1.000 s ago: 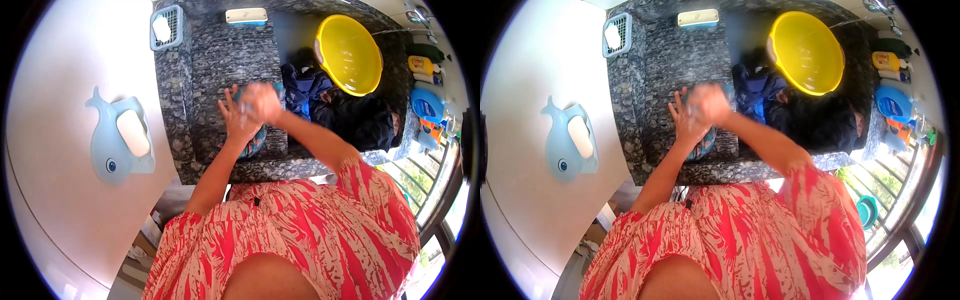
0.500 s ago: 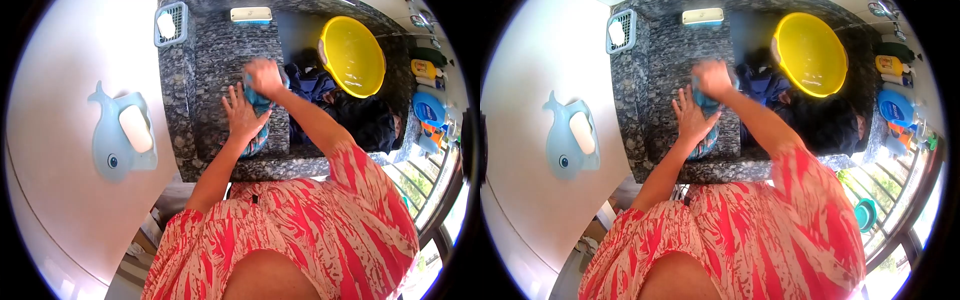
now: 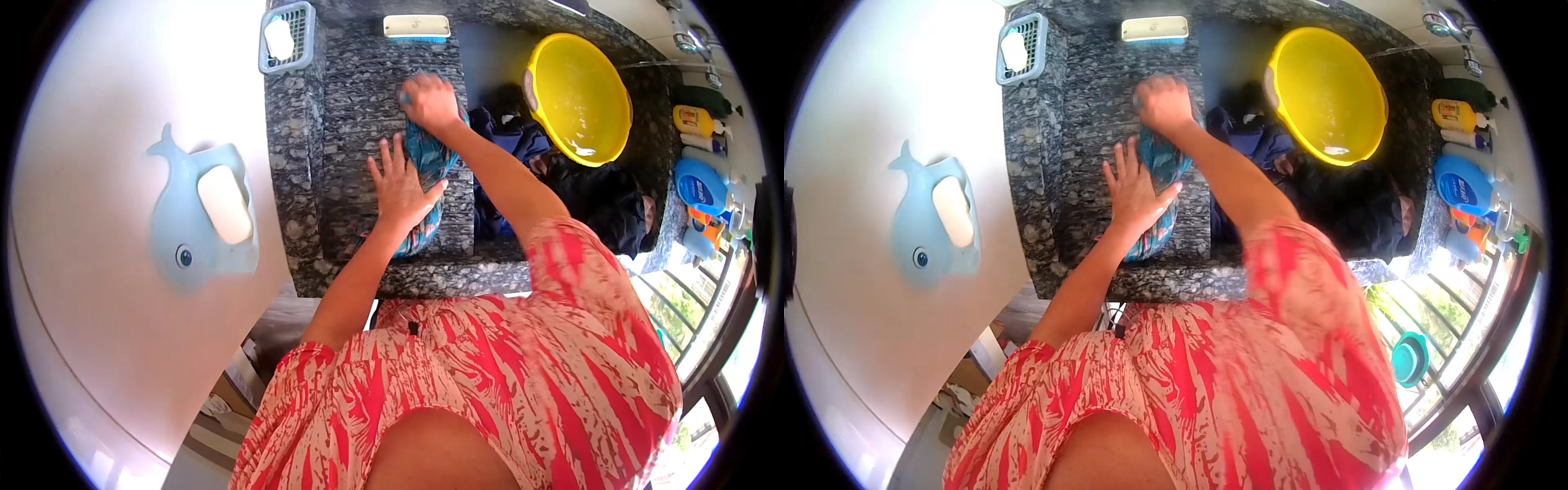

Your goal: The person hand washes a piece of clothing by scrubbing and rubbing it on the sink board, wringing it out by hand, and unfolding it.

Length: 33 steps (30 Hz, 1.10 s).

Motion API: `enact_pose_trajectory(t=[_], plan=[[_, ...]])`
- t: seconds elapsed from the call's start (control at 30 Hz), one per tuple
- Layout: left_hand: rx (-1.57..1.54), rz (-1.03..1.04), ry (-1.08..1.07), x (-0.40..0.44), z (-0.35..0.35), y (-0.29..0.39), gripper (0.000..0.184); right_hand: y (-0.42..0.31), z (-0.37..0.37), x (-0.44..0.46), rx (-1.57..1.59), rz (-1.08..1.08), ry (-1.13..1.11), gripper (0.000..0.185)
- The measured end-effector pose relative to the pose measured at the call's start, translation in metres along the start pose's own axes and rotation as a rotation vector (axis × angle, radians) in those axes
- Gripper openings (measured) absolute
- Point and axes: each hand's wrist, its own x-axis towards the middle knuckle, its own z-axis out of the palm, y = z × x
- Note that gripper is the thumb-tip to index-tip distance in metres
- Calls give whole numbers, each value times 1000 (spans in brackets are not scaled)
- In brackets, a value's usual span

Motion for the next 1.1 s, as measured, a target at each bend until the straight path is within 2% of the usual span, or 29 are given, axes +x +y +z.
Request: enact_pose_trajectory(t=[0.1, 0.17, 0.2, 0.3, 0.33, 0.37, 0.43, 0.5, 0.53, 0.57, 0.63, 0.67, 0.7, 0.77, 0.8, 0.83, 0.9, 0.93, 0.97, 1.0, 1.1], plan=[[-42, 14, -13, 11, -2, -1, 92, -5, 5, 22, 2, 187, -21, 28], [-194, 23, -44, 9, -6, -11, 86, -5, -18, 24, 356, 567, -259, 32], [-334, 17, 149, 8, 10, -18, 73, -11, -41, 28, 539, 758, -374, 33], [-1520, -514, -160, -13, -36, 6, 71, -22, -99, 23, 1178, 1076, -189, 35], [-1858, -544, -274, -16, -32, 4, 74, -19, -108, 16, 1365, 1010, -252, 37], [-2229, -677, -498, -13, -33, 4, 78, -22, -117, 5, 1504, 929, -268, 35], [-2395, -759, -572, 2, -45, 9, 68, -47, -155, -20, 1775, 739, -306, 32], [-2403, -559, -272, 30, -39, 11, 56, -49, -179, -47, 1615, 463, -358, 30], [-2337, -434, -406, 43, -53, 12, 40, -43, -185, -59, 1515, 456, -315, 30], [-2316, -312, -339, 51, -63, 15, 26, -41, -185, -68, 1628, 501, -165, 35], [-2128, -258, -205, 44, -108, 37, 18, -22, -177, -75, 1900, 657, -22, 43], [-2086, -95, -222, 46, -109, 36, 24, -13, -170, -75, 1796, 848, 4, 55], [-2036, -11, -211, 45, -99, 18, 24, -16, -139, -73, 1617, 860, -39, 59], [-1876, 74, -143, 34, -103, 24, 26, -3, -110, -63, 1348, 900, -148, 67], [-1760, 97, -131, 31, -90, 23, 31, -6, -112, -60, 1551, 824, -228, 81], [-1718, 48, -111, 25, -78, 21, 36, -11, -105, -53, 1539, 888, -177, 84], [-1679, -270, -113, 20, -37, 10, 41, -20, -110, -51, 1429, 892, -249, 86], [-1661, -299, -174, 18, -5, -6, 50, -18, -97, -57, 1261, 903, -373, 82], [-1634, -317, -224, 14, 11, -16, 59, -22, -98, -61, 1060, 775, -480, 74], [-1548, -418, -268, -2, -1, -12, 81, -24, -88, -71, 865, 701, -461, 72], [-1374, -512, -147, -10, 39, -25, 71, -48, -54, -115, 457, 527, -323, 77]])
